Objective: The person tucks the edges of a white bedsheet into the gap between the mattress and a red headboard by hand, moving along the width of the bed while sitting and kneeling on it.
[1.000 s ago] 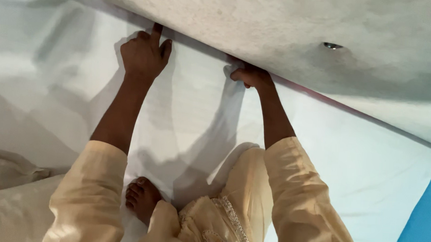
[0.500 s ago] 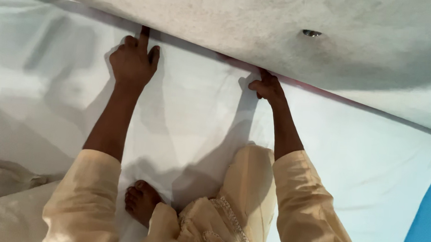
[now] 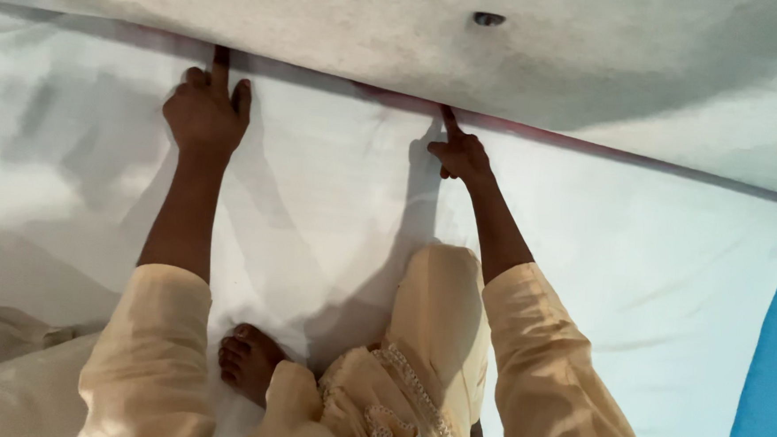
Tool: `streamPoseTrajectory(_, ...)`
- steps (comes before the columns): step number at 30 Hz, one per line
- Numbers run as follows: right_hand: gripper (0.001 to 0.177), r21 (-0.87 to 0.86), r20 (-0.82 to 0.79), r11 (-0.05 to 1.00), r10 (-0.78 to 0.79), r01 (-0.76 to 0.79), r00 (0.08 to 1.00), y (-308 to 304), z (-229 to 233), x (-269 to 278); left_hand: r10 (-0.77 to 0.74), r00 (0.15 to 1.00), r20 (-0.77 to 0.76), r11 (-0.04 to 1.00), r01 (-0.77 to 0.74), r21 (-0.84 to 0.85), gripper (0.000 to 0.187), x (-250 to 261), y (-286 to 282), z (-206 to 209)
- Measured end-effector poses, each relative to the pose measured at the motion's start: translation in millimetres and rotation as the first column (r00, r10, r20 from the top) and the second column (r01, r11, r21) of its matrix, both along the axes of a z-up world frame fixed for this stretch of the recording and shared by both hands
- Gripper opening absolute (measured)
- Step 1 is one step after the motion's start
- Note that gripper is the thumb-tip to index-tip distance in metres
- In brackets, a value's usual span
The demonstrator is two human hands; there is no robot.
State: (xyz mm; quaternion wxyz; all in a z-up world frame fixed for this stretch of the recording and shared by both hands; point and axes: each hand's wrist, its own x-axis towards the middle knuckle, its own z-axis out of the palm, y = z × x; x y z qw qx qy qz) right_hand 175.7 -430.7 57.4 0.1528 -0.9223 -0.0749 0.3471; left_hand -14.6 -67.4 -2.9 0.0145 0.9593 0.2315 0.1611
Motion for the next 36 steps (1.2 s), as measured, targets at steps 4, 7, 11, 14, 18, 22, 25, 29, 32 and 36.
streamPoseTrajectory(4,0.094,0.132,-0.031,0.978,-0.158,0.161,0.987,-21.5,2.5,14.6,-0.014,0.999,0.033,1.000,0.014,0.017,0.066,-2.7,-5.3,3.8)
streamPoseTrajectory(7,0.097,0.172,-0.071,0.972,-0.151,0.161,0.986,-28.9,-23.0,33.9,-0.036,0.995,0.091,0.999,0.033,0.038,0.063,-6.1,-7.7,1.7)
streamPoseTrajectory(11,0.087,0.107,-0.006,0.993,-0.057,0.057,0.998,-39.0,-73.7,52.3,-0.058,0.980,0.192,0.995,0.040,0.094,0.053,-6.8,-7.6,-0.5)
streamPoseTrajectory(14,0.075,-0.025,0.054,0.998,0.057,-0.056,0.997,-36.2,-94.7,59.2,-0.028,0.989,0.146,0.994,0.012,0.106,0.053,-3.7,-8.4,-0.4)
streamPoseTrajectory(18,0.091,0.116,-0.008,0.992,-0.039,0.040,0.999,-36.7,-63.7,43.7,0.040,0.996,0.084,0.998,-0.043,0.040,0.052,-2.1,-16.0,-3.2)
streamPoseTrajectory(22,0.097,0.028,-0.053,0.997,-0.071,0.072,0.996,-48.4,-24.9,22.3,0.020,0.996,0.087,0.999,-0.022,0.024,0.052,-7.5,-47.3,-7.9)
streamPoseTrajectory(25,0.093,0.074,0.058,0.987,-0.149,0.144,0.987,-73.5,-26.2,35.2,-0.219,0.957,0.189,0.971,0.232,-0.052,0.057,1.3,-89.9,-8.8)
streamPoseTrajectory(29,0.082,0.106,-0.016,0.986,-0.128,0.129,0.992,-85.6,-55.7,69.0,-0.476,0.872,0.112,0.860,0.489,-0.150,0.059,35.0,-155.2,-0.9)
streamPoseTrajectory(32,0.073,0.042,-0.015,0.990,-0.132,0.132,0.991,-91.8,-77.2,73.5,-0.575,0.817,0.041,0.813,0.577,-0.082,0.070,58.3,-176.2,0.5)
streamPoseTrajectory(36,0.060,-0.089,0.027,0.986,-0.140,0.142,0.990,-83.1,-86.7,76.5,-0.603,0.798,0.014,0.791,0.600,-0.118,0.070,67.3,-173.5,-3.8)
